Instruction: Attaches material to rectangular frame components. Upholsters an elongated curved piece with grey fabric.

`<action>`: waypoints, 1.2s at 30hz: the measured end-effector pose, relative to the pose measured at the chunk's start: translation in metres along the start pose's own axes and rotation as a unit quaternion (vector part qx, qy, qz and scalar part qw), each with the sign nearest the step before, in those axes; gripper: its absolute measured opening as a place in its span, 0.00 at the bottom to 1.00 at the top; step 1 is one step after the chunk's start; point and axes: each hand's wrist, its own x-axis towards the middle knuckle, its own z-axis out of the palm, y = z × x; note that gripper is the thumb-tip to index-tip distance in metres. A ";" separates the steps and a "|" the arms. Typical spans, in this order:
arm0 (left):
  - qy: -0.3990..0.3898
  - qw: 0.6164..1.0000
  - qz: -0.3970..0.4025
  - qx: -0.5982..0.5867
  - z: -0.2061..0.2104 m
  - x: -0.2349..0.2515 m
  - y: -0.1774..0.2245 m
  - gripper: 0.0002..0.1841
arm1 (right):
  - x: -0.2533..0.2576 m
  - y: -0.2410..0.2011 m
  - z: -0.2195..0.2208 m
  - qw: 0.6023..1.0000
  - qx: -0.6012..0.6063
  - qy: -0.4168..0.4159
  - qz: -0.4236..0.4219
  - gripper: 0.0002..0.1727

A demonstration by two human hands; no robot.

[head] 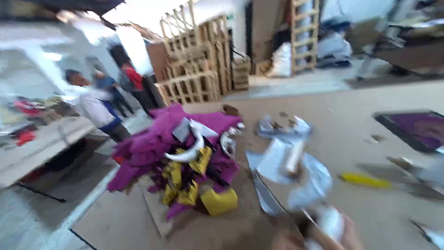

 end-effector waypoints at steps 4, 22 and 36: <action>-0.071 0.958 -0.270 0.061 -0.022 0.010 0.057 0.12 | -0.001 -0.010 0.023 0.990 -0.086 0.074 0.086 0.50; -0.006 0.995 -0.096 -0.015 0.008 -0.033 0.011 0.19 | -0.008 -0.010 -0.002 0.993 -0.059 0.043 0.092 0.52; 0.063 0.991 -0.019 0.119 0.080 -0.041 -0.012 0.21 | -0.111 -0.008 0.000 0.963 0.189 0.183 0.057 0.42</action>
